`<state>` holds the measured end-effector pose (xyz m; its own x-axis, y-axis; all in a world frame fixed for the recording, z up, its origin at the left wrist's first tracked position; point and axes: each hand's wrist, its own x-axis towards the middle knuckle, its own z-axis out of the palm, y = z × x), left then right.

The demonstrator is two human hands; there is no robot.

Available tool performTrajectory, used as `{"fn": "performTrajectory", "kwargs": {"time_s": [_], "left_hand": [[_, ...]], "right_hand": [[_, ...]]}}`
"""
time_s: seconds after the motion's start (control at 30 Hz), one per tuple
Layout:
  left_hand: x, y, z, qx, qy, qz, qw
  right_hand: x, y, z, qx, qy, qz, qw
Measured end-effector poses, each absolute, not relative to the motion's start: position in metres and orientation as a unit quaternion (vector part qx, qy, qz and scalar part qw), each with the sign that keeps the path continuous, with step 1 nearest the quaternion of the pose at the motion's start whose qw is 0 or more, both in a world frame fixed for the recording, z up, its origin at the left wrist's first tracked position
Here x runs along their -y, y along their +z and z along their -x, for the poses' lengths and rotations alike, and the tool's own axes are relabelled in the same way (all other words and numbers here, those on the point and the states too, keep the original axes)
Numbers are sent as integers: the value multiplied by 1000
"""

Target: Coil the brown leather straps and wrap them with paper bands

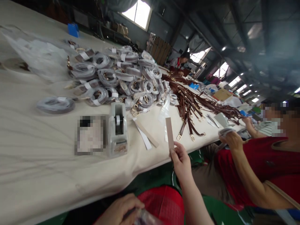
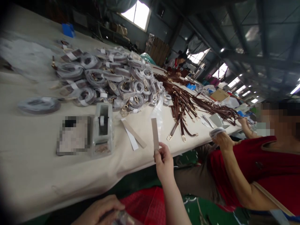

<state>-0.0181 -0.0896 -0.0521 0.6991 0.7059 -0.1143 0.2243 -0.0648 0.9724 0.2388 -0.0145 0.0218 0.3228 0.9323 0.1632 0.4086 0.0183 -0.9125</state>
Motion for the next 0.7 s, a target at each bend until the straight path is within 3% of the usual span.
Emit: {"fn": "performTrajectory", "kwargs": {"time_s": [0.13, 0.33, 0.5, 0.7], "left_hand": [[86, -40, 16, -320, 175, -709, 603], [85, -40, 13, -333, 154, -691, 623], [85, -40, 9, -352, 143, -644, 664], [88, -42, 7, -376, 137, -637, 659]], "right_hand": [[63, 40, -248, 539, 261, 666, 444], [120, 65, -245, 562, 399, 599, 408], [154, 60, -242, 582, 286, 587, 484], [180, 60, -232, 672, 202, 556, 446]]}}
